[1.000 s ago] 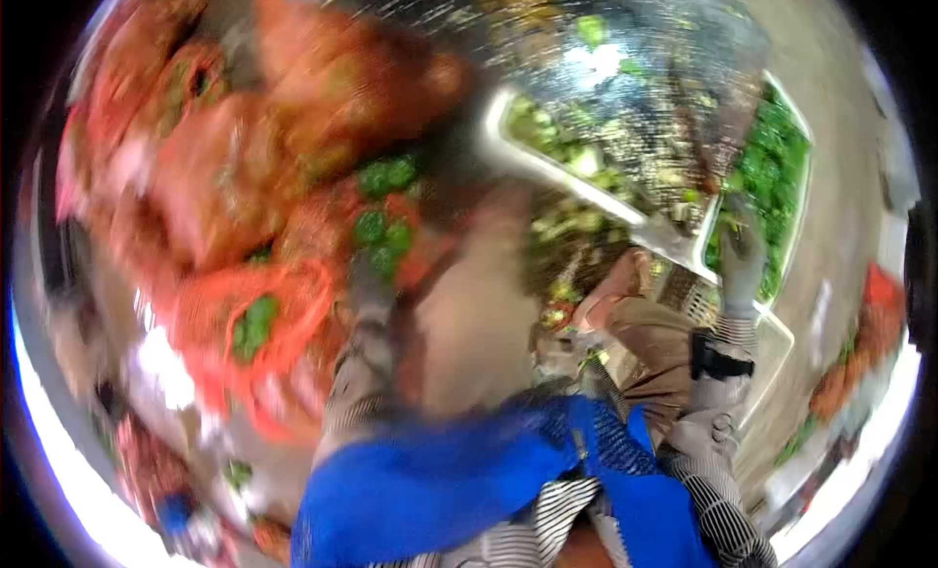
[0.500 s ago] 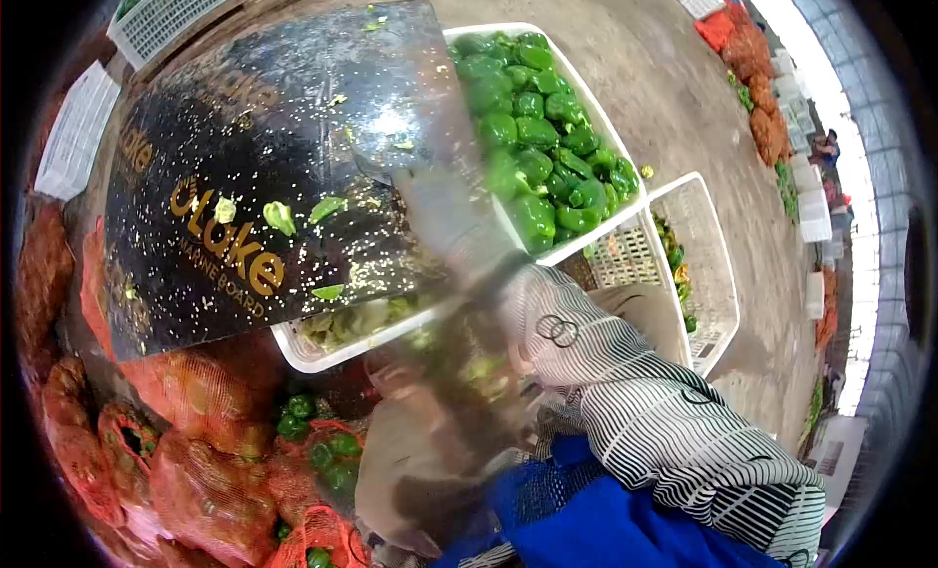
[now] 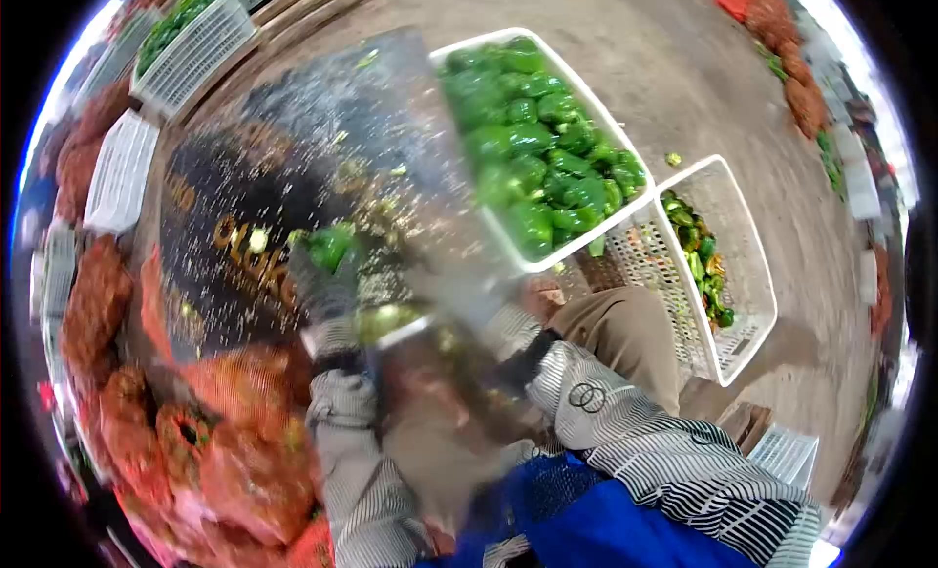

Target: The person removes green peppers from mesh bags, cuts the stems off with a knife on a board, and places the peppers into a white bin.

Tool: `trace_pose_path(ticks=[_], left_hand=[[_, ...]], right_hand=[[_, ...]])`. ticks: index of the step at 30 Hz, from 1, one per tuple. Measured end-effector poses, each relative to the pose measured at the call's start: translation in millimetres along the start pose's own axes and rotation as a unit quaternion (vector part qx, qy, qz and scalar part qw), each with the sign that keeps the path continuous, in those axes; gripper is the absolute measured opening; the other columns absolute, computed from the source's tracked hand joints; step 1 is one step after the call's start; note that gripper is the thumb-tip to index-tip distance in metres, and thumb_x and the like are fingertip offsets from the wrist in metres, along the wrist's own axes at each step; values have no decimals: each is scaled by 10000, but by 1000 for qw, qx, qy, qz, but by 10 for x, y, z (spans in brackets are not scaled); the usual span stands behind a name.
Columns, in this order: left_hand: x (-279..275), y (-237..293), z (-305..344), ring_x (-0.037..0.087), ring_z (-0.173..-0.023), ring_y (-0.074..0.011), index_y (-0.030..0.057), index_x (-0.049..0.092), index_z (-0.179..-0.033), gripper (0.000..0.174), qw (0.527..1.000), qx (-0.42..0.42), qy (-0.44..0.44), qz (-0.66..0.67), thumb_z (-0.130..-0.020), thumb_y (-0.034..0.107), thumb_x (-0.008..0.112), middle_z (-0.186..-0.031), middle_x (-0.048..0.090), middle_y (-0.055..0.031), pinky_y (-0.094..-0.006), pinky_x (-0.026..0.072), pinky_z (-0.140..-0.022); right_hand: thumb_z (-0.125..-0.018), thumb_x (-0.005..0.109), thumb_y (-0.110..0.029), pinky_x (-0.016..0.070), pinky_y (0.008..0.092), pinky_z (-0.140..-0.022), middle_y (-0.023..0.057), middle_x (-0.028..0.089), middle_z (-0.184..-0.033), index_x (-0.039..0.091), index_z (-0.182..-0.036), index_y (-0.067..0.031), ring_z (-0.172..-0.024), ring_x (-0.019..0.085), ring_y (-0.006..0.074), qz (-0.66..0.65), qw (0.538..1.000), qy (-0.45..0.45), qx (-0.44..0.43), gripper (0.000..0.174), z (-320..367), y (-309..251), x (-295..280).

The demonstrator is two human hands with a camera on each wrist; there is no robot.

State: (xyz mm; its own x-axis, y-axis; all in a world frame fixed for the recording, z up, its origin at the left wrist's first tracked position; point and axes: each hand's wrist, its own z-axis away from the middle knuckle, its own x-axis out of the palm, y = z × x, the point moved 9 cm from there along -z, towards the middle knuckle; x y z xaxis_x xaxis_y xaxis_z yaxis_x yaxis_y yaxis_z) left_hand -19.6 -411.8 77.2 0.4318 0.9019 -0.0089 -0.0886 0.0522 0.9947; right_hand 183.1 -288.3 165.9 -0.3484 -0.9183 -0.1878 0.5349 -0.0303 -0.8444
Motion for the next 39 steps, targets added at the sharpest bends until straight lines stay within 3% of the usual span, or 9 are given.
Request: trace_pose_path(ticks=[3, 9, 11, 14, 23, 29, 33, 35, 39], left_hand=[[210, 557, 307, 406, -1310, -373, 56, 252, -1480, 739, 852, 87, 38, -515, -896, 279, 644, -1436, 389, -225, -415, 339, -1118], [71, 477, 474, 305, -1392, -373, 7, 163, -1500, 820, 881, 60, -30, -468, -860, 157, 653, -1515, 274, -242, -394, 261, -1163], [178, 569, 580, 356, -1359, -387, 1, 185, -1492, 800, 794, 180, -30, -580, -860, 143, 653, -1484, 325, -255, -397, 304, -1141], [50, 508, 492, 437, -1299, -389, -16, 229, -1474, 760, 870, 65, -23, -487, -868, 164, 652, -1423, 408, -266, -405, 367, -1095], [65, 461, 492, 537, -1183, -405, 7, 297, -1452, 678, 833, 143, -50, -532, -896, 215, 626, -1347, 497, -256, -436, 459, -991], [230, 658, 523, 420, -1315, -374, 66, 272, -1479, 716, 872, 1, -91, -481, -910, 337, 611, -1439, 394, -243, -422, 362, -1093], [369, 688, 453, 447, -1279, -370, 121, 322, -1463, 664, 780, 192, -35, -595, -906, 337, 612, -1421, 422, -206, -432, 390, -1055], [158, 562, 232, 508, -1219, -361, 131, 372, -1441, 628, 823, 191, 24, -535, -900, 321, 627, -1376, 478, -185, -419, 431, -1009], [-296, 288, -20, 619, -993, -284, 69, 483, -1261, 475, 918, -19, 139, -372, -889, 314, 648, -1175, 606, -170, -372, 504, -881]], right_hand=[[-891, 537, -163, 508, 429, -884, 227, 579, -1234, 298, -1459, -41, -997, 638, 326, 215, 946, 56, -234, 627, -291, 193, 246], [-902, 514, -153, 499, 460, -860, 243, 612, -1104, 407, -1303, -12, -924, 640, 385, 182, 963, 52, -194, 438, -235, -2, 515], [-904, 510, -145, 492, 485, -836, 242, 604, -1019, 445, -1136, 0, -916, 623, 405, 261, 941, 46, -209, 282, -310, -10, 606], [-897, 520, -133, 491, 482, -813, 231, 591, -945, 437, -1043, 8, -925, 620, 389, 273, 946, 27, -175, 219, -333, -57, 635], [-887, 511, -54, 545, 448, -682, 222, 642, -883, 439, -1056, 46, -829, 664, 372, 315, 931, 29, -183, 210, -439, -44, 730], [-757, 766, -379, 549, 410, -768, 222, 655, -901, 507, -1080, 81, -837, 668, 362, 342, 934, -55, -91, 619, -931, 543, 943], [-828, 699, -316, 545, 408, -785, 221, 642, -986, 538, -1096, 58, -892, 660, 350, 324, 937, -30, -127, 488, -798, 395, 856], [-911, 450, -18, 551, 443, -781, 241, 653, -976, 509, -1094, 58, -887, 671, 374, 337, 929, -36, -147, 206, -758, 439, 884], [-900, 528, -128, 541, 412, -817, 210, 649, -1017, 557, -1125, -10, -942, 659, 335, 350, 917, -78, -173, 255, -581, 755, 802]])
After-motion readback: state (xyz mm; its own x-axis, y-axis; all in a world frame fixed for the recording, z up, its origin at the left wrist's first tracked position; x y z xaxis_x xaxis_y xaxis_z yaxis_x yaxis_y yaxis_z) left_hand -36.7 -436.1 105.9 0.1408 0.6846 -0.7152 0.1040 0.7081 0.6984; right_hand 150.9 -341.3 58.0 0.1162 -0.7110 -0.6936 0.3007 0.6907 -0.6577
